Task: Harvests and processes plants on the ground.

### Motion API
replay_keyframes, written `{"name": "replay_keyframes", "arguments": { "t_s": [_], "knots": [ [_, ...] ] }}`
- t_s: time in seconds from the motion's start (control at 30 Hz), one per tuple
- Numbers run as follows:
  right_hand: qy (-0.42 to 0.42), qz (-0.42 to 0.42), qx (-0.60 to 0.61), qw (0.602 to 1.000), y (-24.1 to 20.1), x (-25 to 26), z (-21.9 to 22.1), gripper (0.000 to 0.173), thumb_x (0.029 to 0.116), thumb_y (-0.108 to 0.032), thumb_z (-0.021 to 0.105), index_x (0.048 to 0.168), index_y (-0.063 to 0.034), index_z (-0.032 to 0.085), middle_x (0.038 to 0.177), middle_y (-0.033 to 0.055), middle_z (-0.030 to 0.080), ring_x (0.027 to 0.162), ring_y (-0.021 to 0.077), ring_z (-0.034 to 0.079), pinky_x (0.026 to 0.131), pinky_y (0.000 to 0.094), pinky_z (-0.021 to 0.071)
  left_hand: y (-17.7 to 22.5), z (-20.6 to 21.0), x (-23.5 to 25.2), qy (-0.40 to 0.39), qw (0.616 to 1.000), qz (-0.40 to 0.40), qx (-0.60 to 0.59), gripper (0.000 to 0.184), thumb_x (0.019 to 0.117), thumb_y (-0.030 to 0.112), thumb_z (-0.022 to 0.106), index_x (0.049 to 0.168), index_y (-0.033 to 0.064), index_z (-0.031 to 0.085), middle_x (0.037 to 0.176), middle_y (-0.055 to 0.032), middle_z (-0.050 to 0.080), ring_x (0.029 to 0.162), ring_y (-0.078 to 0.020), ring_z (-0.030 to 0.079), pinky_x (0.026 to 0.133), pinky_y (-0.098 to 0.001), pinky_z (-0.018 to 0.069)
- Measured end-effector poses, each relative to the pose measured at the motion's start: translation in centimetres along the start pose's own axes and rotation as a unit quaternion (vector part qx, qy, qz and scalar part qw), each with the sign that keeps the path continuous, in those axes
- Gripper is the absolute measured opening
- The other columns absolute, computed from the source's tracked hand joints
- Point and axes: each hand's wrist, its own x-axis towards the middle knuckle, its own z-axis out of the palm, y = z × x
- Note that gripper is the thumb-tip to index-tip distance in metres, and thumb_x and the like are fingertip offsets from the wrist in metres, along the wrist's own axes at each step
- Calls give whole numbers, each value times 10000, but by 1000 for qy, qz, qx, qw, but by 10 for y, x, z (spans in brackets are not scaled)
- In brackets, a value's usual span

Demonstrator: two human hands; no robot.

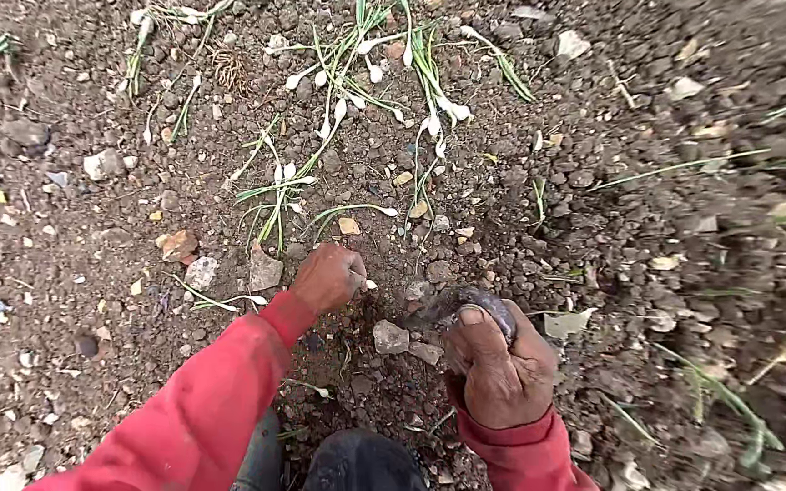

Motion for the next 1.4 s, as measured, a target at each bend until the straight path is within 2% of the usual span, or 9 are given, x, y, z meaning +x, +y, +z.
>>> {"name": "replay_keyframes", "arguments": {
  "t_s": [0.2, 0.43, 0.6, 0.67, 0.83, 0.97, 1.07, 1.2, 1.4],
  "knots": [
    [-26, -56, 164, 985, -91, 66, -23, 257, 1015, -350, 538, 783, -240, 519, 543, -77, 437, 399, 80, 411, 367, 264, 393, -19, 20, -14, 29, 989, 32, 144, 198, 1004, 275, 621, 1062, 180, 785, 1103, -100, 703, 1141, -316, 616, 990, -531, 479],
    [-5, 44, -44, 998, 67, -11, 59, 486, 1004, -576, 508, 966, -110, 641, 549, -25, 484, 414, 125, 470, 398, 356, 440, 29, 20, 4, 40, 957, 110, 264, 170, 972, 213, 621, 969, 146, 777, 1057, -60, 717, 1192, -316, 578, 1089, -537, 376],
    [36, 4, 11, 999, 5, -32, 12, 354, 1017, -522, 546, 950, -180, 610, 563, -87, 456, 430, 61, 460, 393, 274, 425, 29, 70, 14, -59, 949, 134, 278, 191, 999, 190, 603, 969, 106, 772, 1133, -97, 728, 1322, -348, 537, 1210, -573, 275],
    [7, -33, 30, 999, -37, -17, -17, 314, 1029, -537, 534, 1013, -239, 628, 619, -101, 496, 481, 30, 484, 430, 241, 439, 28, 61, 6, -14, 958, 131, 255, 180, 982, 283, 665, 1068, 179, 785, 1165, -74, 703, 1286, -329, 543, 1187, -582, 300],
    [20, -112, 150, 982, -74, 87, -23, 200, 1003, -322, 563, 827, -235, 525, 571, -91, 477, 412, 52, 435, 369, 232, 402, 15, -6, 57, 246, 937, 47, 245, 246, 989, 224, 621, 1188, 176, 757, 1254, -109, 674, 1270, -359, 548, 1065, -591, 382],
    [26, -36, -61, 997, 12, 119, 58, 378, 1021, -457, 538, 985, -100, 657, 621, -31, 552, 485, 112, 529, 463, 367, 480, 10, -29, 76, 171, 951, 63, 248, 199, 1015, 138, 570, 1078, 82, 750, 1172, -154, 695, 1194, -390, 595, 983, -570, 468],
    [-8, -3, -104, 995, 37, 93, 62, 444, 1016, -515, 526, 1002, -91, 654, 629, 3, 566, 487, 131, 541, 465, 384, 488, 4, -40, 61, 121, 966, 109, 201, 184, 1006, 189, 622, 1094, 120, 768, 1108, -125, 739, 1106, -345, 683, 952, -564, 532],
    [40, -22, -55, 997, 53, 62, 47, 450, 1021, -552, 507, 976, -120, 623, 582, -8, 515, 436, 145, 507, 408, 378, 461, 38, -48, 47, 73, 974, 127, 173, 148, 964, 239, 691, 1021, 162, 803, 1069, -73, 727, 1134, -309, 622, 983, -509, 501],
    [75, -82, 2, 994, -14, 31, 1, 336, 1026, -508, 540, 950, -190, 617, 564, -71, 453, 422, 80, 448, 383, 290, 413, 57, 34, 68, 30, 957, 109, 268, 143, 967, 135, 644, 1026, 103, 770, 1172, -105, 707, 1266, -352, 560, 1066, -578, 421]
  ]
}}
